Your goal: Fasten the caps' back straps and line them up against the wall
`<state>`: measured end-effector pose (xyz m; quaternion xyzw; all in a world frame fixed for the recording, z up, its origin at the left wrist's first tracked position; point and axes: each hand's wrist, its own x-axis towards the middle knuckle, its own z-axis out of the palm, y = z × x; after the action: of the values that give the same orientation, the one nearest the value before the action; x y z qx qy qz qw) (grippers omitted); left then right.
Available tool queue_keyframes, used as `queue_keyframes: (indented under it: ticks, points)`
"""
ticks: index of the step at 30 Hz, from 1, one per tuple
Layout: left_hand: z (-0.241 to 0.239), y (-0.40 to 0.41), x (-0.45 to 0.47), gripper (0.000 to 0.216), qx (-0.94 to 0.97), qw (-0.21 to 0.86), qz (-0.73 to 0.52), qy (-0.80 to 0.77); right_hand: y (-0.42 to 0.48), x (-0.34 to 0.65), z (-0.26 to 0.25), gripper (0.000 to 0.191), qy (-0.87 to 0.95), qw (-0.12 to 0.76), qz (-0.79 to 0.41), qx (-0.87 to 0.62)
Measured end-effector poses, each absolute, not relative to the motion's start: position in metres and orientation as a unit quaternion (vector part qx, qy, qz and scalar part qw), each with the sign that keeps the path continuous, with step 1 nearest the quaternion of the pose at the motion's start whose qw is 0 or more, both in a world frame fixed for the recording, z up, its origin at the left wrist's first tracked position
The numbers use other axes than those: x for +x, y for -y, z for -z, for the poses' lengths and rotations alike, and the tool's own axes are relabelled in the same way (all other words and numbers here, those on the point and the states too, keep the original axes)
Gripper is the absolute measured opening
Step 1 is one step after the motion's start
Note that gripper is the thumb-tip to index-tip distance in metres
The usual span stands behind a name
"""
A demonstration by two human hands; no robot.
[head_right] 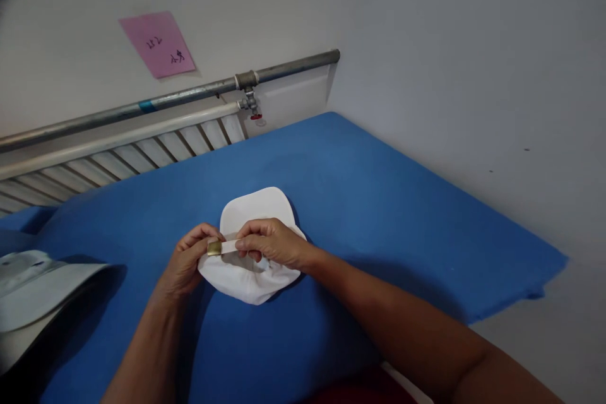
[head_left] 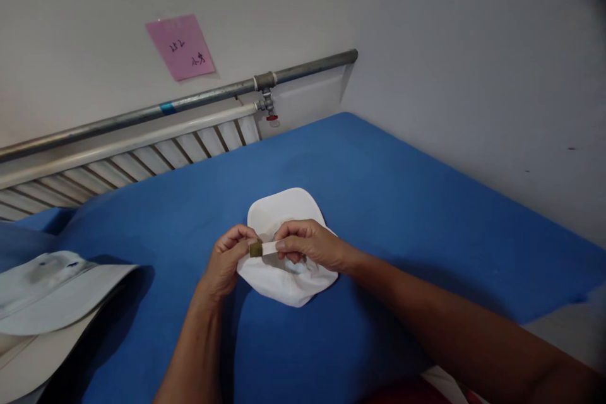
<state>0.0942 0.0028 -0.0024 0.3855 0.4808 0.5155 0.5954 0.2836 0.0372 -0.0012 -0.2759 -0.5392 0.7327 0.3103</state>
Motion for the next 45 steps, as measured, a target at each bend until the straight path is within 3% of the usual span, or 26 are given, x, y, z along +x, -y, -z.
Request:
queue_keyframes:
  ticks: [12,18,27,32,39,45]
  points:
    - [0.003,-0.003,0.098,0.028,0.391,0.607,-0.52,-0.455,-0.03,0.278,0.0,0.012,0.529,0.284,-0.756,-0.26]
    - [0.003,0.0,0.091,0.026,0.396,0.629,-0.505,-0.439,-0.031,0.284,-0.007,0.014,0.58,0.325,-0.671,-0.328]
    - [0.005,0.002,0.091,0.024,0.438,0.649,-0.467,-0.41,-0.03,0.29,-0.015,0.015,0.632,0.342,-0.639,-0.274]
    - [0.004,0.002,0.091,0.031,0.433,0.642,-0.484,-0.408,-0.037,0.301,-0.02,0.021,0.642,0.309,-0.645,-0.277]
    - [0.006,0.004,0.094,0.025,0.471,0.643,-0.459,-0.394,-0.032,0.301,-0.026,0.017,0.677,0.304,-0.621,-0.252]
    - [0.007,0.004,0.09,0.024,0.471,0.631,-0.473,-0.395,-0.041,0.312,-0.028,0.024,0.717,0.247,-0.596,-0.263]
